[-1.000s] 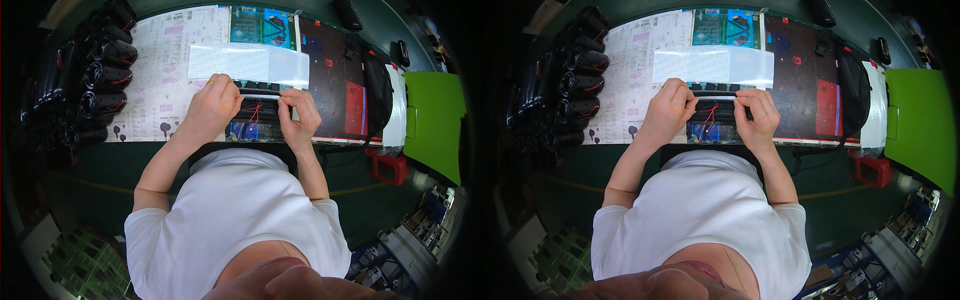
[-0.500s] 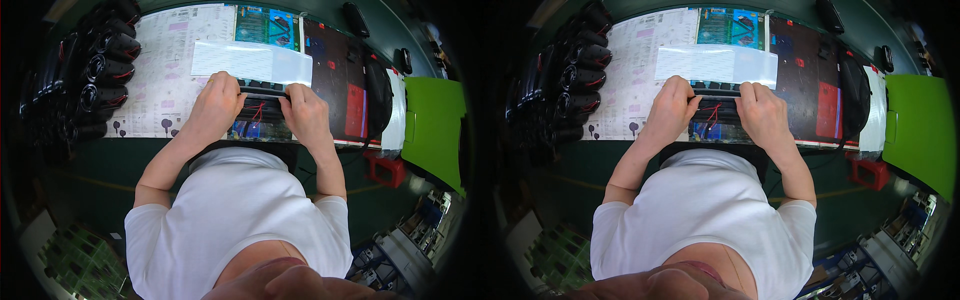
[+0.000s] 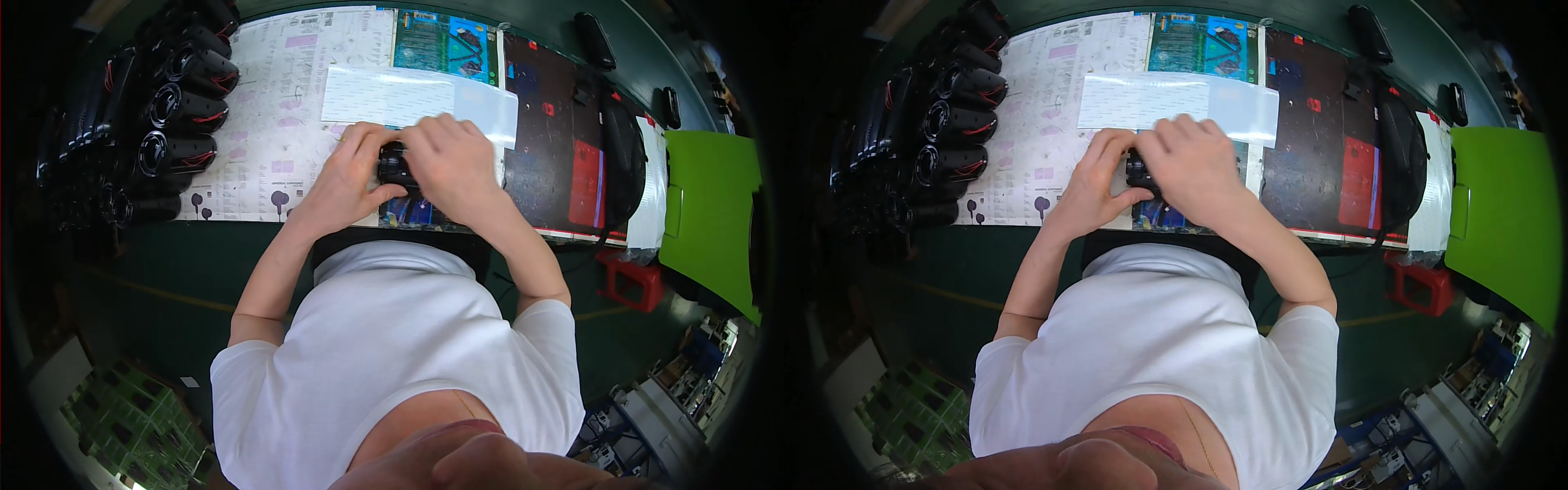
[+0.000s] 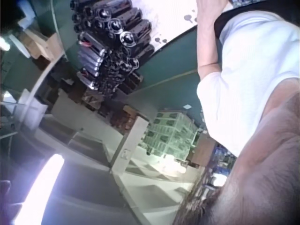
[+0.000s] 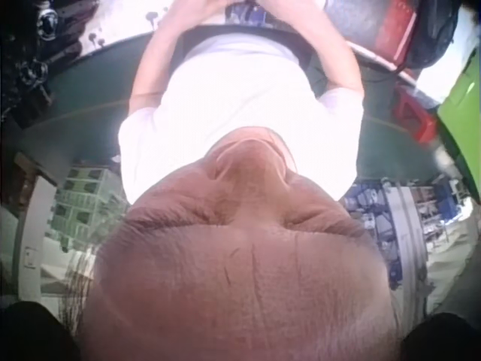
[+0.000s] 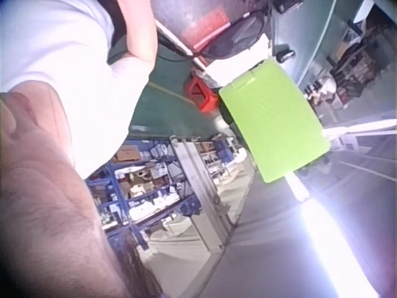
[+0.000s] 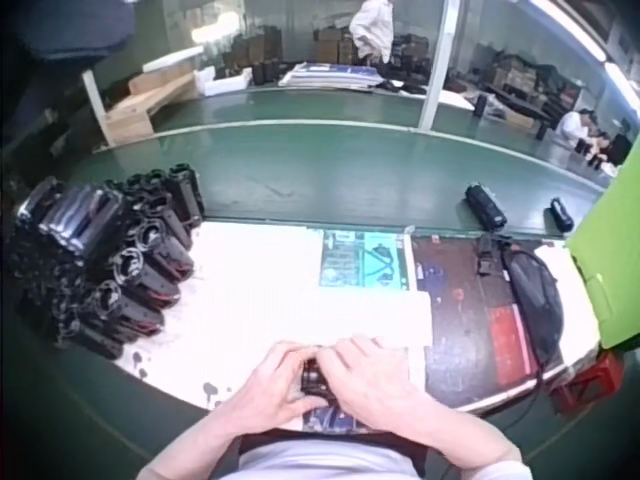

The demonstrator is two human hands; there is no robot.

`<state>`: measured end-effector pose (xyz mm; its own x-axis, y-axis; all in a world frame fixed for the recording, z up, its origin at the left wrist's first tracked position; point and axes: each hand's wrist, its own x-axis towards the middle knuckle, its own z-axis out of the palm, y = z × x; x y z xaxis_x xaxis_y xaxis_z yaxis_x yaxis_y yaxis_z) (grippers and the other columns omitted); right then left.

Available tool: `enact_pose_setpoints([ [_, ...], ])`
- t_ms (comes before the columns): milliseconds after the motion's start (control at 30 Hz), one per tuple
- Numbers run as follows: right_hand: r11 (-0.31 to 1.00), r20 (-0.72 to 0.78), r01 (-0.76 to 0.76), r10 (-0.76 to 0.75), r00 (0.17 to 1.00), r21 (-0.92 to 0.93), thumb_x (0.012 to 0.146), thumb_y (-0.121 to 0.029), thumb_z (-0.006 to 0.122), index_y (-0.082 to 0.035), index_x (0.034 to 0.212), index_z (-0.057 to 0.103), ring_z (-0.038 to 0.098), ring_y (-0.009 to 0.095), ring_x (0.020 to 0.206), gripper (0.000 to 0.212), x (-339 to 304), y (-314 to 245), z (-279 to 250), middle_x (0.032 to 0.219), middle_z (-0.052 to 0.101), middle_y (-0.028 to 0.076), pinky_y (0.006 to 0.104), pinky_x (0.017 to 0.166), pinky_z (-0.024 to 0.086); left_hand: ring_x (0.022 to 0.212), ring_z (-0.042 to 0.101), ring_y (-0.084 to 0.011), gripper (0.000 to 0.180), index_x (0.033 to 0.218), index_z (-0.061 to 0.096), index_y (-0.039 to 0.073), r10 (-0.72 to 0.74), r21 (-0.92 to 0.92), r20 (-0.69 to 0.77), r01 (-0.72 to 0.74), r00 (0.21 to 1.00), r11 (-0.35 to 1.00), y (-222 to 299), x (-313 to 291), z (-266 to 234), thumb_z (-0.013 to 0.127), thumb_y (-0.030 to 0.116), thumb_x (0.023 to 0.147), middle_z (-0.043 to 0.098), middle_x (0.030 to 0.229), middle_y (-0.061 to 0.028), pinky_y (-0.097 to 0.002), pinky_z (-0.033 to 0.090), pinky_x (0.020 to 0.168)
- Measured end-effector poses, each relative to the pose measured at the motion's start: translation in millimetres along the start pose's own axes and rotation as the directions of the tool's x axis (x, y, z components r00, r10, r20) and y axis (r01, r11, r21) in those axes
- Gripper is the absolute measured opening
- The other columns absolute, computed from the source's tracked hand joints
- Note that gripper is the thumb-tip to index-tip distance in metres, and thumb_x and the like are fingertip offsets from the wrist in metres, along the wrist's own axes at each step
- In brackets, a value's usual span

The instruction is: The person is assembling electronic components by applying labels and managing wires within black plastic housings at a workbench.

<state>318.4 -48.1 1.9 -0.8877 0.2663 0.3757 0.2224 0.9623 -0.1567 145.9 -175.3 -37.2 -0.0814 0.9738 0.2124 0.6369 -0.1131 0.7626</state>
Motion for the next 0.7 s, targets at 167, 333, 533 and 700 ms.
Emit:
enact_pose_setpoints([
  [167, 0.862, -0.065, -0.334, 0.386, 0.920, 0.382, 0.081, -0.001, 0.084, -0.005, 0.105, 0.067, 0.070, 0.030, 0.088, 0.030, -52.6, 26.3, -14.6, 0.093, 0.068, 0.010, 0.0416, 0.074, 0.055, 0.106, 0.066, -0.0283, 0.030, 0.115, 0.063, -0.002, -0.010, -0.130, -0.112, -0.005, 0.994, 0.991, -2.4, 11.3, 0.7, 0.080, 0.002, 0.090, 0.063, 0.112, -0.0134, -0.0382, 0.055, 0.093],
  [333, 0.850, -0.152, -0.301, 0.398, 0.905, 0.432, 0.083, 0.002, 0.082, -0.002, 0.101, 0.070, 0.071, 0.029, 0.085, 0.022, -61.7, 33.7, -9.4, 0.091, 0.071, 0.011, 0.0379, 0.074, 0.056, 0.100, 0.064, -0.0268, 0.017, 0.101, 0.063, 0.000, -0.013, -0.093, -0.146, 0.000, 0.989, 0.996, -0.8, 18.8, 8.3, 0.077, 0.000, 0.092, 0.064, 0.106, -0.0118, -0.0367, 0.053, 0.089],
  [533, 0.605, 0.276, -0.500, 0.428, 0.861, 0.620, 0.089, -0.004, 0.078, -0.002, 0.098, 0.070, 0.074, 0.026, 0.075, 0.013, -33.2, 82.9, -2.4, 0.083, 0.075, 0.011, 0.0351, 0.074, 0.059, 0.099, 0.062, -0.0288, 0.017, 0.095, 0.062, 0.002, 0.058, -0.057, -0.191, -0.071, 0.980, 0.996, 3.7, 20.1, 13.8, 0.077, -0.002, 0.089, 0.064, 0.103, -0.0114, -0.0401, 0.052, 0.086],
  [700, 0.752, 0.029, -0.363, 0.418, 0.908, 0.550, 0.092, -0.008, 0.078, -0.002, 0.096, 0.069, 0.074, 0.025, 0.077, 0.012, 8.5, 78.8, 15.2, 0.085, 0.075, 0.010, 0.0364, 0.074, 0.059, 0.098, 0.060, -0.0313, 0.018, 0.093, 0.062, 0.004, 0.113, -0.009, -0.257, -0.119, 0.960, 0.993, 2.5, 21.0, 16.5, 0.078, -0.001, 0.088, 0.065, 0.103, -0.0106, -0.0430, 0.050, 0.085],
])
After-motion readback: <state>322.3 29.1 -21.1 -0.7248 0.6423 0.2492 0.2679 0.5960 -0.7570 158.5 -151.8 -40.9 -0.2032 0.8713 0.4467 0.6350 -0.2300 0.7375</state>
